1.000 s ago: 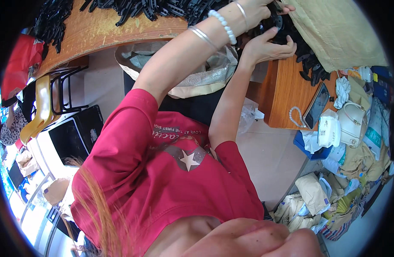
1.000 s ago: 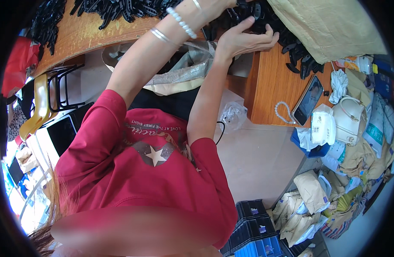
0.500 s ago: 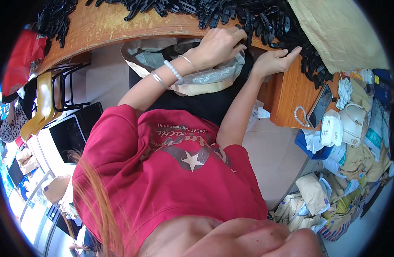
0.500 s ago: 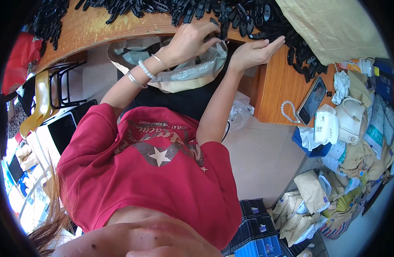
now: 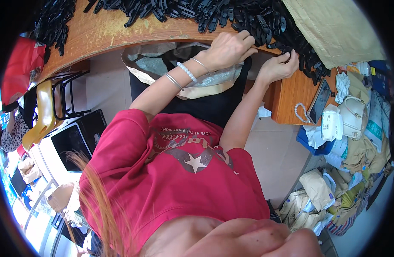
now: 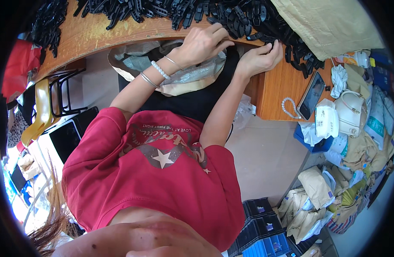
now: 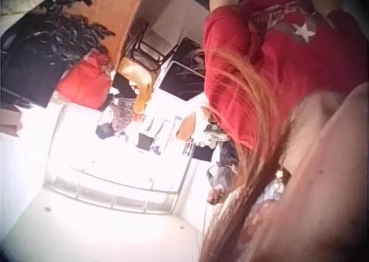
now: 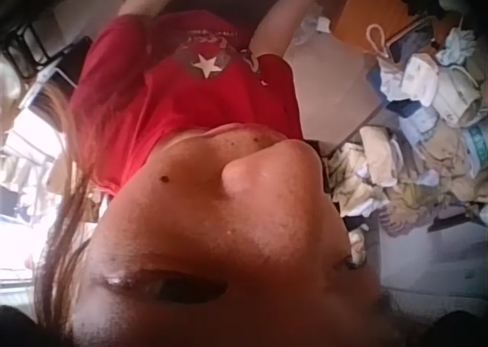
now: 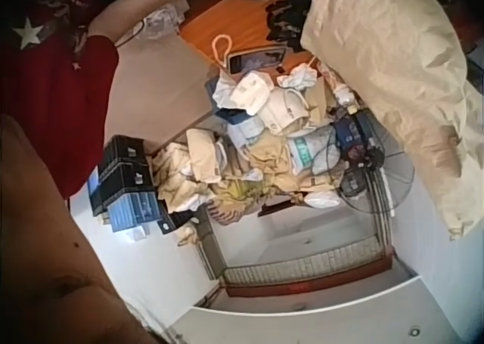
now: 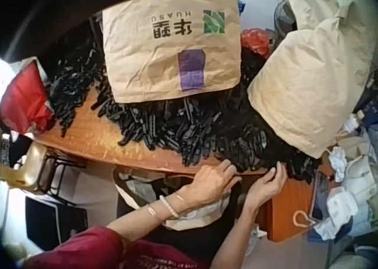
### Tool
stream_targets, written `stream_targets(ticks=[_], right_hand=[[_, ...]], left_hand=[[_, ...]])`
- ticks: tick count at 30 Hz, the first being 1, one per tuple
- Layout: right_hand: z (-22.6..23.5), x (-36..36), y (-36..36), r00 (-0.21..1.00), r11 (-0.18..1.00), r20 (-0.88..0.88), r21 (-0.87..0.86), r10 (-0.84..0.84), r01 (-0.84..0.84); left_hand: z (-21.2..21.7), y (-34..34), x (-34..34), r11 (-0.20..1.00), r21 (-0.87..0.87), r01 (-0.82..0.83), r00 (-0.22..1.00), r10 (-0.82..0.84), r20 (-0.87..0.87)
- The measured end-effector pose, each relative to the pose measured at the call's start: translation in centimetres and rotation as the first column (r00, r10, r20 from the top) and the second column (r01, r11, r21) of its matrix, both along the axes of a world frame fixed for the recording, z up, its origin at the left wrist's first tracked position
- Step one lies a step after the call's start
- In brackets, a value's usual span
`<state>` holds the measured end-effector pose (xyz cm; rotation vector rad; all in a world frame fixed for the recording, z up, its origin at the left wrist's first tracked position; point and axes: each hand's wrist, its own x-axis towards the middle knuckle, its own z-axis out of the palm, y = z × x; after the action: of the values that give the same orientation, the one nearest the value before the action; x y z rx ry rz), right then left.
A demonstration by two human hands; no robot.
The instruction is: Inspecting small black plastic components and placing them into a collection bag.
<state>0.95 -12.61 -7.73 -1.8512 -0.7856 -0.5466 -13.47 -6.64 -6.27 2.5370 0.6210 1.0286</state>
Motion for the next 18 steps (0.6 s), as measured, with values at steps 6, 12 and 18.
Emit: stream_targets(ticks=[6, 12, 18], right_hand=[[0.7, 1.5, 0.5, 0.996, 0.999, -0.079, -0.012, -0.033, 0.032], [2.2, 4.4, 1.8, 0.987, 0.984, 0.009, -0.074, -0.160, 0.160], [0.7, 6.0, 0.5, 0.981, 0.985, 0.120, -0.052, -0.155, 0.162]], left_hand=[[-0.1, -0.9, 1.1, 0.999, 0.015, 0.035, 0.999, -0.036, 0.010], [-0.3, -1.6, 0.9, 1.000, -0.005, 0.002, 1.000, -0.002, 0.002], [1.0, -0.1, -0.9, 0.997, 0.052, -0.057, 0.981, 0.046, 0.189]])
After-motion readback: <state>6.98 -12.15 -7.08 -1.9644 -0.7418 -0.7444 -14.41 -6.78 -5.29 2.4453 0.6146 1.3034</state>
